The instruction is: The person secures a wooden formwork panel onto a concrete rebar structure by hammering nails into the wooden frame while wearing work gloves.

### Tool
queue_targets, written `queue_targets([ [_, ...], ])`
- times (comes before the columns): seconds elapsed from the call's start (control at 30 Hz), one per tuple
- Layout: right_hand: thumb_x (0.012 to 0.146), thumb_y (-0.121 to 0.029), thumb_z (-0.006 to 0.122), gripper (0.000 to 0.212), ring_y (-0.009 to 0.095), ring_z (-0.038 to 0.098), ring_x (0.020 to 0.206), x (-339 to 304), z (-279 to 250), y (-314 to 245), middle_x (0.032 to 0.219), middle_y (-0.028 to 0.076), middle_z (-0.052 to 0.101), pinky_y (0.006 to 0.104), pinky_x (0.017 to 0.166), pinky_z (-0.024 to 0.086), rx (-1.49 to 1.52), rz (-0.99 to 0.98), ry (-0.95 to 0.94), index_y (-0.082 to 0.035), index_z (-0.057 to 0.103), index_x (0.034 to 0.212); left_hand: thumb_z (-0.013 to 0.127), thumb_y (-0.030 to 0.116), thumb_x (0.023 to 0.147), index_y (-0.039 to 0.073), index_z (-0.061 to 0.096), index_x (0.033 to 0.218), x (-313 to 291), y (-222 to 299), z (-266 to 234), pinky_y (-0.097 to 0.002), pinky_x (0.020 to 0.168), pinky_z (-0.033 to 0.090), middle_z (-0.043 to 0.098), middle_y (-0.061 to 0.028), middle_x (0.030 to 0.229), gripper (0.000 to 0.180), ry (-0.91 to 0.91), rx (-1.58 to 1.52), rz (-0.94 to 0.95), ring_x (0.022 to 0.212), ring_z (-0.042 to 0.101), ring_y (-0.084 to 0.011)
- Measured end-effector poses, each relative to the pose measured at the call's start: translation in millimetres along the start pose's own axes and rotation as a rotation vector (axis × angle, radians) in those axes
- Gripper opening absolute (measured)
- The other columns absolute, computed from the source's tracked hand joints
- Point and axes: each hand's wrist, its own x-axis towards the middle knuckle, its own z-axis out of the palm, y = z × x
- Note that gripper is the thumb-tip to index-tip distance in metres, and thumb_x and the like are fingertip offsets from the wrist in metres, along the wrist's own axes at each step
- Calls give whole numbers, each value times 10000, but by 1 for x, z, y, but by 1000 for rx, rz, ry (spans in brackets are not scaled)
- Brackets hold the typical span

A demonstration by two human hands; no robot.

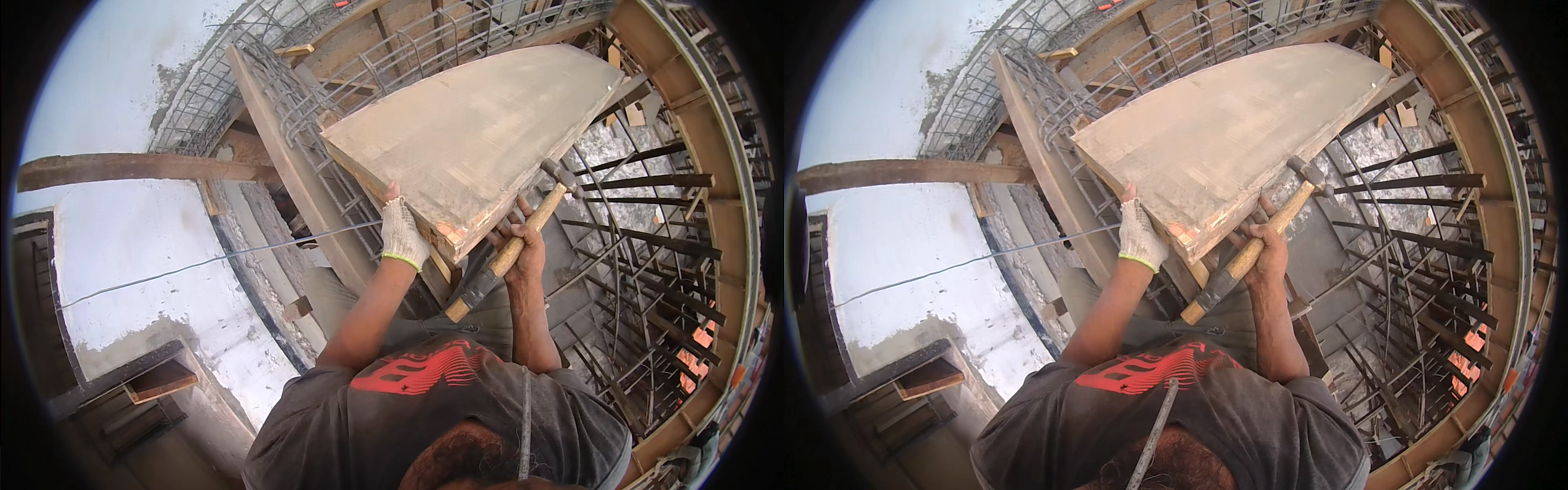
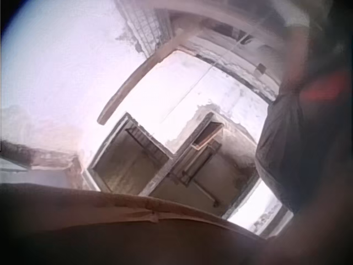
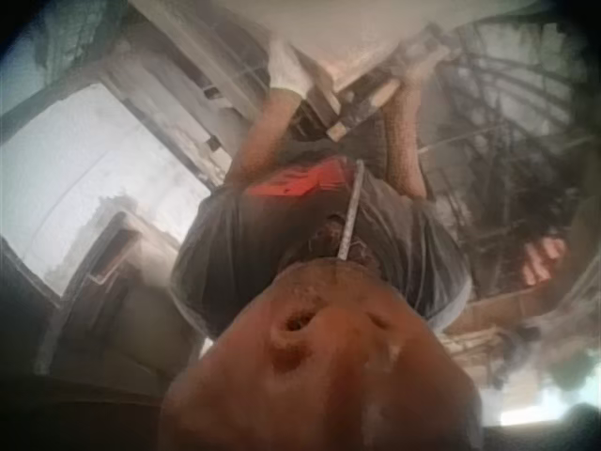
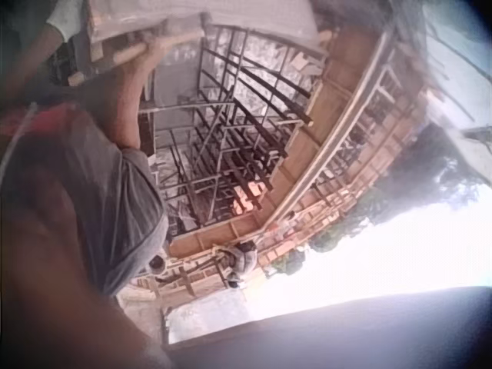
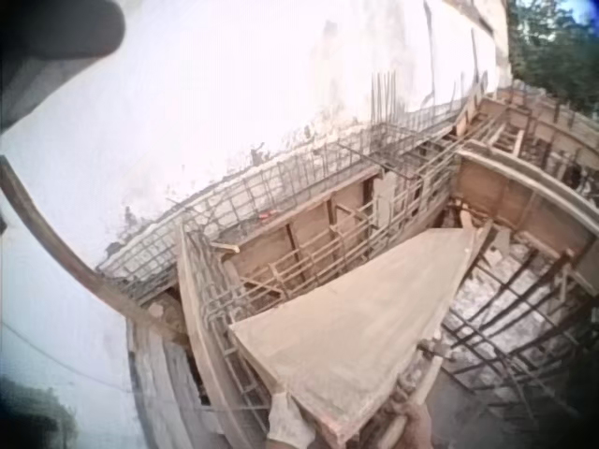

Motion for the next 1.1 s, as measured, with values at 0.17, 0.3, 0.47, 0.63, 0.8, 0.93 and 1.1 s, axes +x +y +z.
queue_targets([
  [0.17, 779, -110, 539, 676, 396, 560, 1176, 105, -72, -41, 1297, 232, 525, 552, 1015, 473, 208, -56, 248, -11, 393, 1432, 600, 666, 855, 129, 387, 1496, 7, -3, -10, -543, 1089, 407, 472, -126, 1465, 863, -7, -8, -99, 1327, 471, -359],
  [0.3, 783, -144, 559, 563, 344, 578, 1135, 199, -148, -29, 1217, 195, 572, 489, 1006, 474, 514, -287, 258, -4, 487, 1324, 574, 674, 867, 123, 394, 1491, 6, -5, -4, -549, 1076, 418, 474, -126, 1470, 853, -48, 126, -46, 1323, 476, -357],
  [0.47, 765, -166, 583, 506, 312, 613, 1054, 238, -149, -1, 1122, 127, 619, 443, 963, 497, 396, -455, 311, -28, 543, 1251, 568, 652, 895, 110, 385, 1497, 13, 7, -38, -517, 1068, 419, 461, -116, 1476, 831, -52, 260, -46, 1310, 477, -337],
  [0.63, 755, -176, 587, 392, 306, 623, 1007, 237, -126, 4, 1076, 100, 634, 441, 925, 514, 524, -389, 238, -49, 609, 1125, 640, 443, 943, 71, 334, 1530, 0, 20, -81, -467, 1129, 375, 414, -168, 1507, 760, 161, 660, 415, 1362, 434, -349],
  [0.8, 785, -231, 598, 355, 294, 643, 921, 260, -160, -3, 1033, 116, 635, 413, 827, 551, 601, -485, 291, -34, 610, 1080, 813, 335, 781, 104, 228, 1576, -1, 61, -56, -555, 1145, 325, 325, -247, 1566, 1014, -148, 2070, 1238, 1426, 355, -444],
  [0.93, 805, -245, 609, 318, 272, 646, 870, 256, -135, -3, 1007, 108, 615, 392, 744, 564, 663, -414, 235, -25, 600, 1034, 883, 389, 683, 133, 188, 1581, 17, 70, -34, -615, 1146, 295, 325, -228, 1566, 1164, -557, 2159, 1407, 1417, 356, -462],
  [1.1, 821, -252, 602, 346, 262, 636, 922, 265, -141, -26, 985, 101, 606, 400, 794, 555, 572, -445, 235, -24, 585, 1081, 861, 379, 705, 127, 327, 1468, 28, 71, -28, -603, 1131, 326, 456, -192, 1446, 964, -634, 2032, 1464, 1341, 447, -438],
])
